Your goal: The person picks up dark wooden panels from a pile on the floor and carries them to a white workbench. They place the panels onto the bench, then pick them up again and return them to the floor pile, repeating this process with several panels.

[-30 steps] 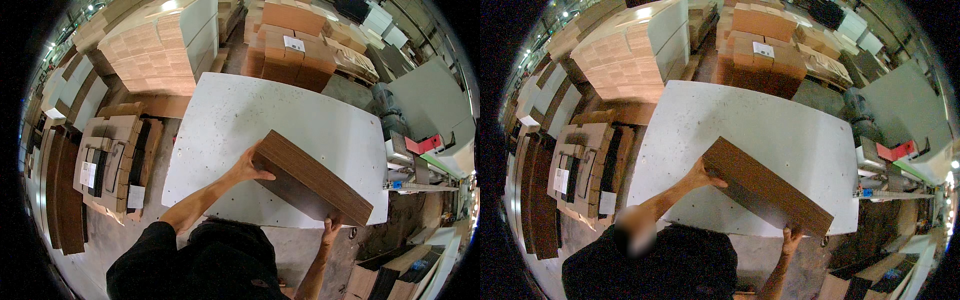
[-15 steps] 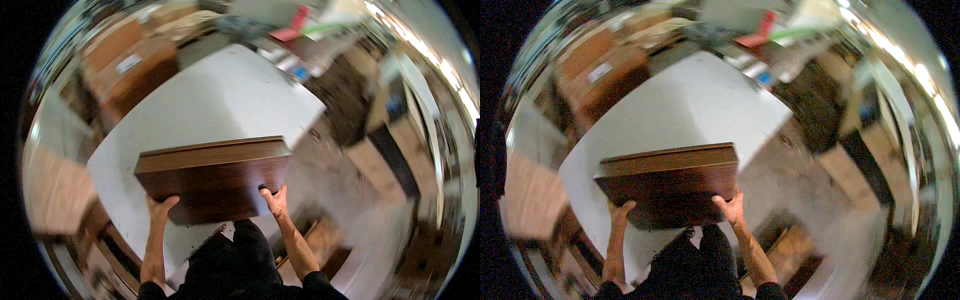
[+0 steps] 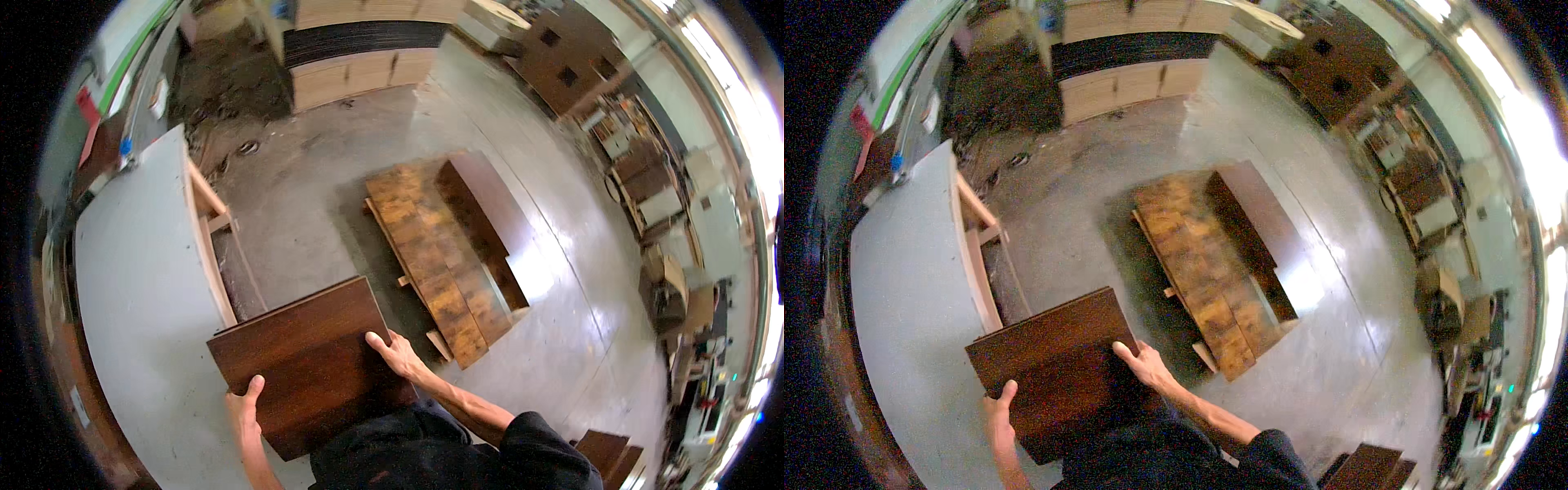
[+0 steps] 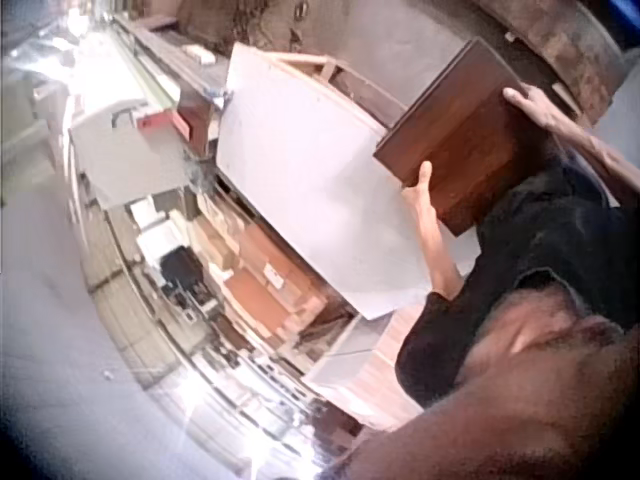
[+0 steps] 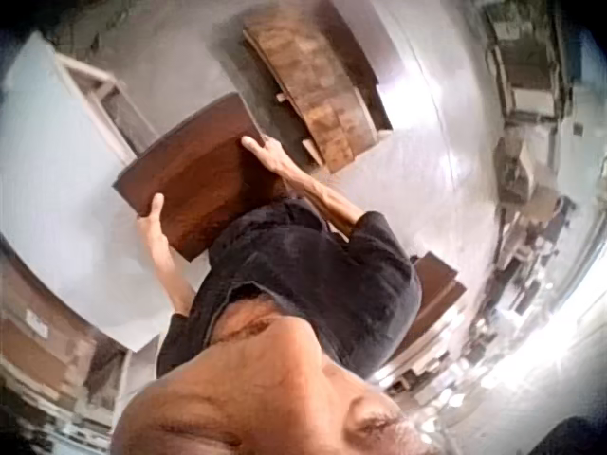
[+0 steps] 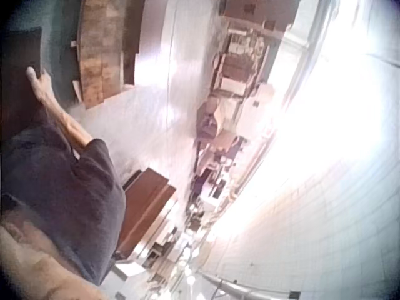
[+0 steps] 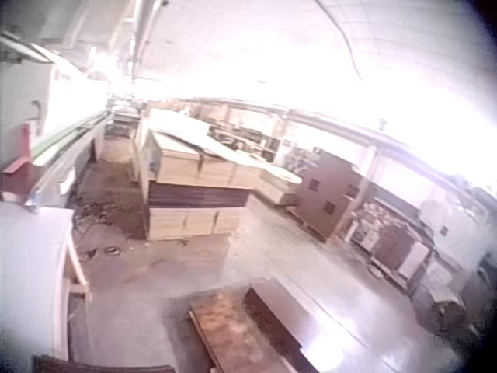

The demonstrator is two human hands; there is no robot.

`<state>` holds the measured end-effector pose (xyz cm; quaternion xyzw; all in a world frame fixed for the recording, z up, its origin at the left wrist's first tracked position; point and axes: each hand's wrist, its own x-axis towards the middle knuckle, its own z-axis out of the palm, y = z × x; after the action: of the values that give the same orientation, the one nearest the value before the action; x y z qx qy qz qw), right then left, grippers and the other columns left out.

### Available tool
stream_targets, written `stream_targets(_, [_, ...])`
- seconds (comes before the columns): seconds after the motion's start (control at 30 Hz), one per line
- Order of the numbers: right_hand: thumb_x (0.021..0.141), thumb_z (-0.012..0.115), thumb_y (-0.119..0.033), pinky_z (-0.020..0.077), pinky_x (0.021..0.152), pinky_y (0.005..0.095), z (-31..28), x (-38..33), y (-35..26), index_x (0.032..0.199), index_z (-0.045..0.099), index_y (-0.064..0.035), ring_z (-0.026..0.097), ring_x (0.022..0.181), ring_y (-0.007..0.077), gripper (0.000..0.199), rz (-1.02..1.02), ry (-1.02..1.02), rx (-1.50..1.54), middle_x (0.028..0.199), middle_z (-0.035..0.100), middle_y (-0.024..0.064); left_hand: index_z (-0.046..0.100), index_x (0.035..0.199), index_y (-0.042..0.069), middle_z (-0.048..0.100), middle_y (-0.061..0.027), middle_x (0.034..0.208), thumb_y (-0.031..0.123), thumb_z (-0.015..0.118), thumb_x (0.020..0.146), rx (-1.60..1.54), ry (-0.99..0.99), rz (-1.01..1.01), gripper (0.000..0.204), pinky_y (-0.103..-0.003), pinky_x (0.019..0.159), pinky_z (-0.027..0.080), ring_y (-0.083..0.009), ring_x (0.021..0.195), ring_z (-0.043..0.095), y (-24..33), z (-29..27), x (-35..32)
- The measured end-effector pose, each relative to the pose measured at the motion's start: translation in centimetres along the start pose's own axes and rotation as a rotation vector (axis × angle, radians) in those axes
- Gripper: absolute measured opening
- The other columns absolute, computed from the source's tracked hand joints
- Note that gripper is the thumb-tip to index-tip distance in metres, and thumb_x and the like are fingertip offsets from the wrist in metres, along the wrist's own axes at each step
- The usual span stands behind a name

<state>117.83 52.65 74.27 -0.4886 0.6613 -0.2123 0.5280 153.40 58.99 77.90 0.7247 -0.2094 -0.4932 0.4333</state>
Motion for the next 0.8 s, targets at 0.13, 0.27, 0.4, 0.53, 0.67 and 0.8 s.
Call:
stream_targets(0.13, [0.091,0.047,-0.072,0.0383,0.109,0.0417,-7.0,-7.6,10.2,0.138,0.049,0.0057,0.052,0.13,0.0377,0.091,0.147,0.137,0.123,0.135,0.057,0.0273,0.053,0.134,-0.003,0.06,-0.0145,0.129,0.046,0.089,0.07,0.242,-0.178,0.153,0.089,-0.04,0.104,0.041,-0.0272,0.119,0.055,-1.7,9.0,-5.2])
stream_targets(0.27, [0.092,0.044,-0.073,0.0427,0.102,0.0442,-11.5,-15.5,20.6,0.132,0.056,0.0032,0.058,0.12,0.0393,0.087,0.138,0.282,0.247,0.122,0.064,0.0275,0.061,0.123,-0.004,0.066,-0.0139,0.114,0.05,0.088,0.07,0.453,-0.272,0.254,0.081,-0.04,0.093,0.047,-0.026,0.105,0.061,-5.0,17.4,-11.5])
stream_targets(0.4, [0.092,0.042,-0.073,0.0431,0.1,0.0461,-15.4,-23.5,30.2,0.127,0.059,0.0019,0.059,0.118,0.0421,0.084,0.236,0.408,0.335,0.118,0.065,0.0284,0.066,0.112,-0.006,0.068,-0.0125,0.102,0.051,0.088,0.069,0.59,-0.44,0.297,0.075,-0.039,0.083,0.05,-0.0232,0.092,0.063,-9.0,25.5,-18.8])
stream_targets(0.53, [0.093,0.04,-0.071,0.0433,0.098,0.0471,-20.4,-30.7,37.7,0.121,0.062,0.0041,0.059,0.115,0.0431,0.083,0.302,0.487,0.439,0.115,0.066,0.0285,0.065,0.112,-0.003,0.067,-0.0058,0.107,0.04,0.087,0.076,0.708,-0.602,0.252,0.06,-0.035,0.092,0.046,-0.0188,0.097,0.061,-11.5,33.6,-26.5])
stream_targets(0.67, [0.094,0.04,-0.071,0.044,0.097,0.0458,-23.8,-34.8,41.0,0.119,0.062,0.0057,0.061,0.112,0.0399,0.083,0.296,0.63,0.544,0.114,0.066,0.027,0.066,0.104,-0.008,0.067,-0.0106,0.096,0.041,0.088,0.073,0.85,-0.592,0.283,0.062,-0.035,0.088,0.049,-0.0204,0.088,0.063,-11.6,40.4,-32.1])
stream_targets(0.8, [0.094,0.04,-0.072,0.0448,0.095,0.0442,-27.4,-36.5,44.7,0.115,0.062,0.0062,0.062,0.108,0.0338,0.084,0.362,0.704,0.631,0.11,0.067,0.0244,0.065,0.101,-0.011,0.068,-0.0161,0.093,0.043,0.089,0.071,0.714,-0.794,0.21,0.067,-0.035,0.077,0.054,-0.0222,0.082,0.066,-13.4,47.1,-34.1])
